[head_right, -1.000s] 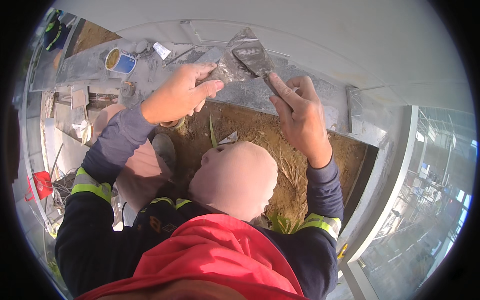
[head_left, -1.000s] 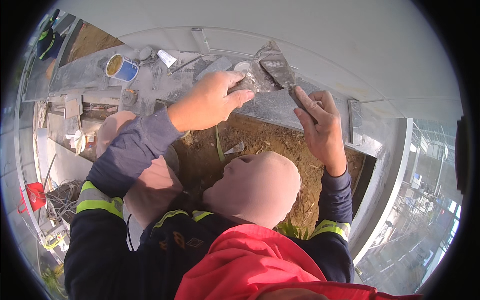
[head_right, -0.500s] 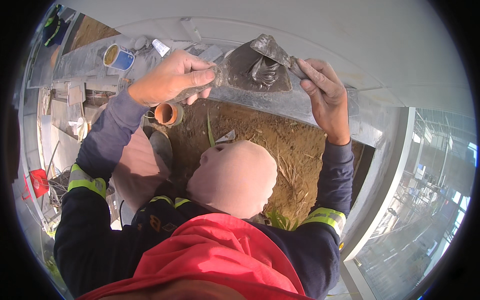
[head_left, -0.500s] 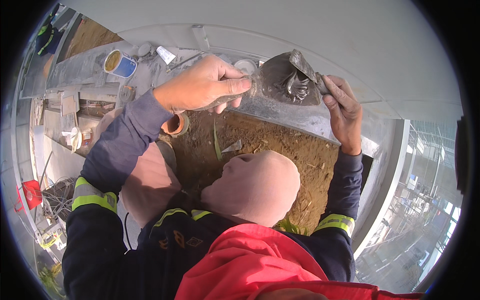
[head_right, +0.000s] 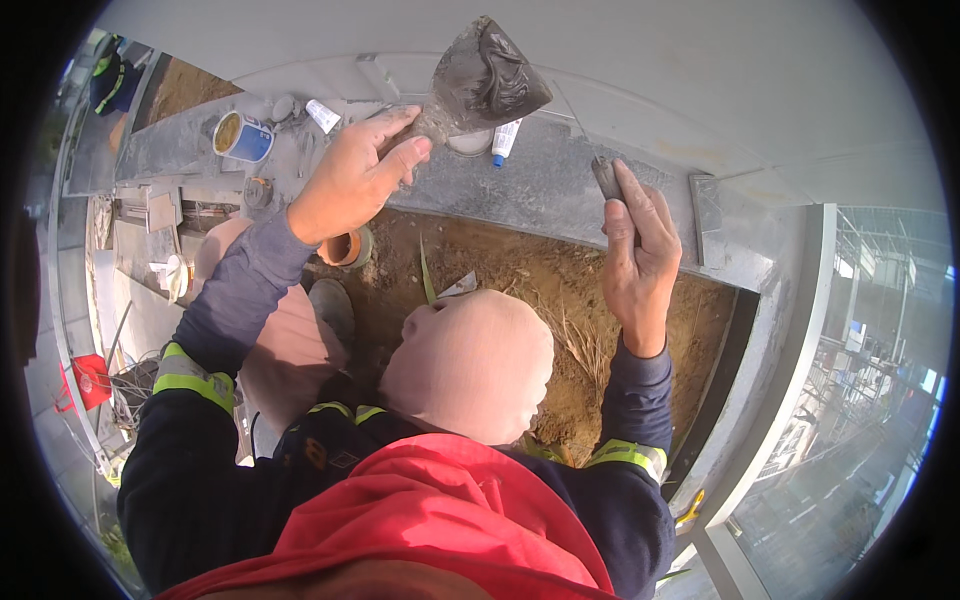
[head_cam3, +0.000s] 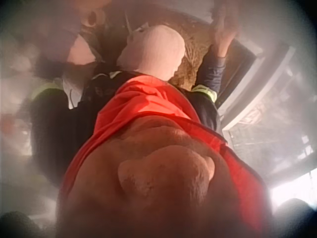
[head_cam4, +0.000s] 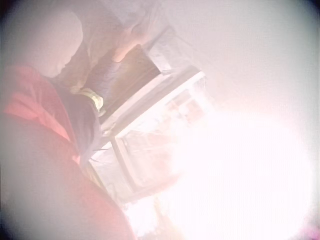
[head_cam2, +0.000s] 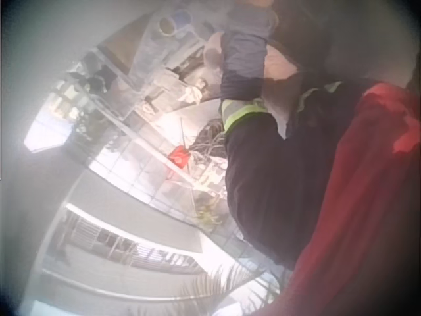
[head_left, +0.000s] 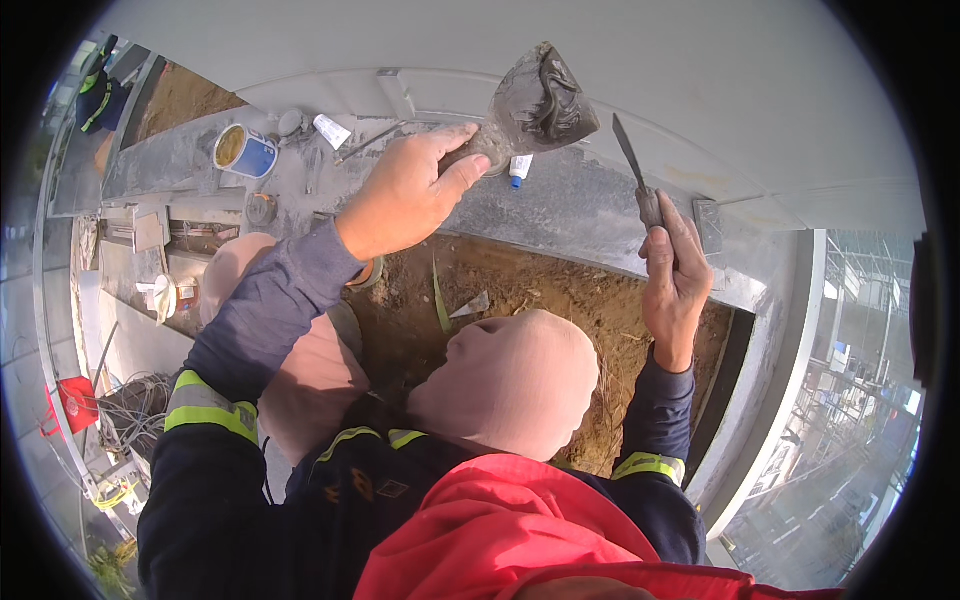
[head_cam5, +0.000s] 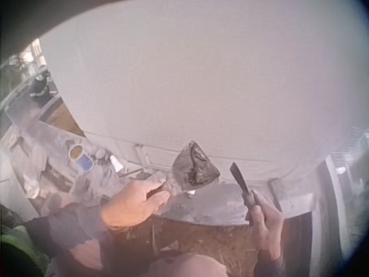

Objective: The person mixes a yellow substance with a white substance on a trowel, then applies the mixture to a concrete ledge using a smaller trowel. They smooth the applied material along the edge of the ledge.

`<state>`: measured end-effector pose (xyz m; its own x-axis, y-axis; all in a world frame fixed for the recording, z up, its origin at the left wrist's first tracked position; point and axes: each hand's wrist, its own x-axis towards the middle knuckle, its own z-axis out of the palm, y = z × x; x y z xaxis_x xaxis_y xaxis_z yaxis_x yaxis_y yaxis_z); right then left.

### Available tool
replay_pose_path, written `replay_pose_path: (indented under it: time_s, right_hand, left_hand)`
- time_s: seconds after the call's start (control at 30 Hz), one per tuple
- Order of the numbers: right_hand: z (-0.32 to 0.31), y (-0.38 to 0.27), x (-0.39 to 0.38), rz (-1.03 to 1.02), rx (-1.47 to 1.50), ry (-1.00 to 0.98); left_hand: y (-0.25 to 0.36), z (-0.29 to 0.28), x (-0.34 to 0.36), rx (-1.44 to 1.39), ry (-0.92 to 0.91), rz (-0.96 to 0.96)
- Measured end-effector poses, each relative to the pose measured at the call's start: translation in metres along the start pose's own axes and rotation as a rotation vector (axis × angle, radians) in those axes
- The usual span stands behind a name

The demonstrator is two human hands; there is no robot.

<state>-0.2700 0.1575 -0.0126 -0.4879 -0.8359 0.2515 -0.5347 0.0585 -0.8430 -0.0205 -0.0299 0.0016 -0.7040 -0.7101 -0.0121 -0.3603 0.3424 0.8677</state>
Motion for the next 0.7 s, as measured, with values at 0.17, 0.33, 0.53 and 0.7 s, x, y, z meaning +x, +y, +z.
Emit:
replay_pose_path:
  time_s: [0.17,0.33,0.53,0.7]
  right_hand:
    - [0.01,-0.001,0.001,-0.395,-0.286,0.068]
    - [0.016,-0.007,0.002,-0.36,-0.336,-0.092]
    - [0.011,-0.024,0.018,-0.331,-0.309,-0.211]
    - [0.011,-0.029,0.022,-0.335,-0.313,-0.182]
  left_hand:
    - [0.012,0.002,0.003,0.119,0.085,0.076]
    - [0.002,0.003,-0.001,0.059,0.051,0.026]
    - [0.005,0.0,-0.006,0.089,0.008,-0.045]
    - [0.002,0.004,-0.005,0.141,0.046,0.092]
